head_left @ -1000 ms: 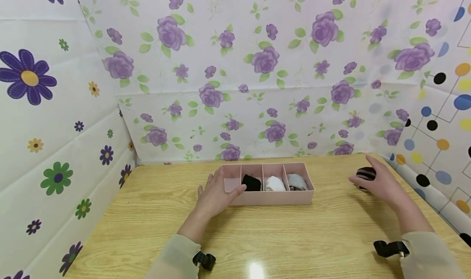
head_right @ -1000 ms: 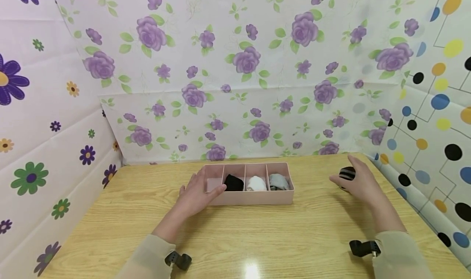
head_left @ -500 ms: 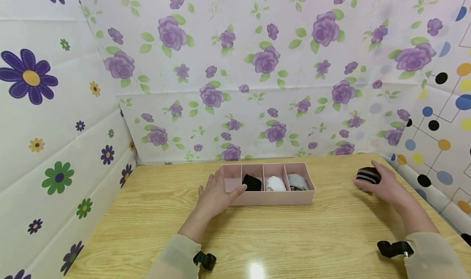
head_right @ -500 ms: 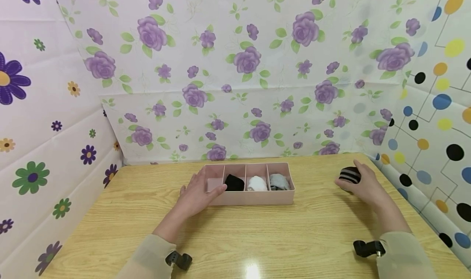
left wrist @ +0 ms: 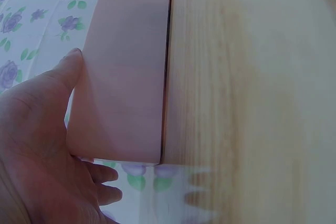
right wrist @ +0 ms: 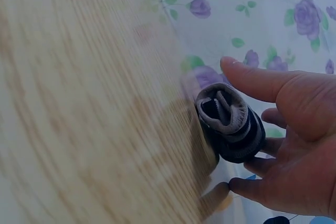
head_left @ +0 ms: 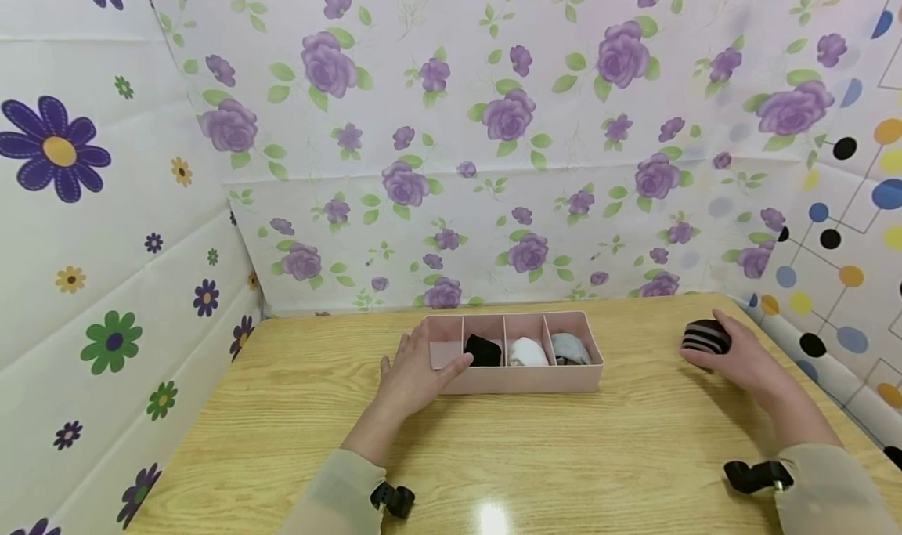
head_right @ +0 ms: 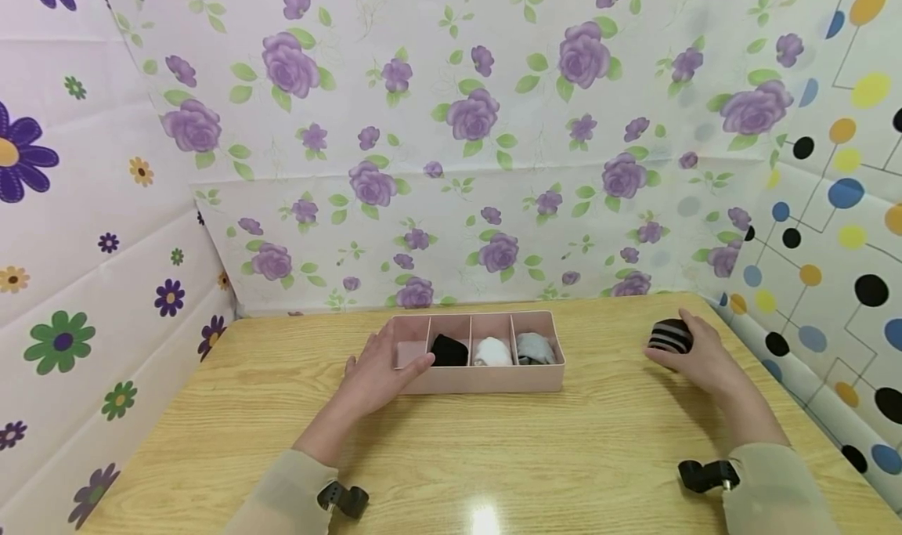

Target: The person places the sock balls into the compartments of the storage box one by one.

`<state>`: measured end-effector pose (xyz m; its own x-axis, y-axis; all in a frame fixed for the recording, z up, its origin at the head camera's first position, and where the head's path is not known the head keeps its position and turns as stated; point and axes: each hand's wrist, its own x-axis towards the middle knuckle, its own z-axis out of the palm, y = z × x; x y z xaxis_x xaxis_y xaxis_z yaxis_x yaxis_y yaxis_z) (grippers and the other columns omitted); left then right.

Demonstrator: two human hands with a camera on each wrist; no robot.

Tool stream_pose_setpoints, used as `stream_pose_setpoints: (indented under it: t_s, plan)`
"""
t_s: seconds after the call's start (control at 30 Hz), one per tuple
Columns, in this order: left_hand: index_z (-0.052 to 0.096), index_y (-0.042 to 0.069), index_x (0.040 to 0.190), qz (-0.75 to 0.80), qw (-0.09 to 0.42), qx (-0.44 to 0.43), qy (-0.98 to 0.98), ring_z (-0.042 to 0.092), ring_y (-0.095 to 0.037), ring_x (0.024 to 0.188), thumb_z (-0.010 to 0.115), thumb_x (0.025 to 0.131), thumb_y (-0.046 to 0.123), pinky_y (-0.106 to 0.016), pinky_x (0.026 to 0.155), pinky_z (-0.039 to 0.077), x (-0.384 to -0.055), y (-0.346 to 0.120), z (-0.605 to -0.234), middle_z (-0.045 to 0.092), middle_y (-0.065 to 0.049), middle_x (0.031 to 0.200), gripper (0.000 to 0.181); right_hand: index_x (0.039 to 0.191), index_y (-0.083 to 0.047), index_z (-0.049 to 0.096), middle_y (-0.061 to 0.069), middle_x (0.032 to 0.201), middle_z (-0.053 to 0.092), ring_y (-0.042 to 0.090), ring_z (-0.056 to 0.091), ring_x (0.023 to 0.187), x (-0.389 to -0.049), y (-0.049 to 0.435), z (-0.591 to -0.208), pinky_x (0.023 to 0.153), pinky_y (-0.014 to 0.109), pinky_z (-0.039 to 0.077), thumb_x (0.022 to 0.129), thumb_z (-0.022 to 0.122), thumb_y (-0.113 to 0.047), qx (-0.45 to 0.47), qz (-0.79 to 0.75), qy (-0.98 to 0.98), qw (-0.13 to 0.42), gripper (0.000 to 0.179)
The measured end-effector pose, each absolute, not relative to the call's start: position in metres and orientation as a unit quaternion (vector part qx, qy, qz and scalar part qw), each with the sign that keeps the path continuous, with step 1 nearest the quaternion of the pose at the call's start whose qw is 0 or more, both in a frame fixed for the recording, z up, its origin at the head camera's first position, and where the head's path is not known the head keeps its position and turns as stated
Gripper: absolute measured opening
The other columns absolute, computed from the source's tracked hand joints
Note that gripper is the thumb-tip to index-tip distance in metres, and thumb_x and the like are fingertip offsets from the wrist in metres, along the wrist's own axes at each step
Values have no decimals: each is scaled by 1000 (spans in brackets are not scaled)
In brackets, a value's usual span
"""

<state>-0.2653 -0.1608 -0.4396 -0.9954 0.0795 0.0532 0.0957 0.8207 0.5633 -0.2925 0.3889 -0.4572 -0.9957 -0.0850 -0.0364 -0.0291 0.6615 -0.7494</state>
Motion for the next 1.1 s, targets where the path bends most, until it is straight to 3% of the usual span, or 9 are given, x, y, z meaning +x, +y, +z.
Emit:
stream_pose_setpoints:
  t_s: [0.5, 1.1]
  plan:
    - [12, 9, 178, -298, 9, -42, -953, 13, -42, 168, 60, 97, 84, -79, 126, 6, -265, -162, -440, 23, -19, 181, 121, 168, 6, -18, 48, 168, -13, 73, -3, 152, -294, 398, -458, 116, 87, 17, 111, 67, -50, -9, -397, 917, 44, 116]
    - [13, 9, 178, -300, 10, -43, -953, 16, -43, 168, 61, 96, 84, -80, 126, 8, -266, -161, -439, 25, -19, 180, 121, 165, 18, -9, 57, 162, 3, 77, 10, 147, -295, 393, -460, 115, 86, 21, 113, 67, -39, -26, -340, 940, 10, 108]
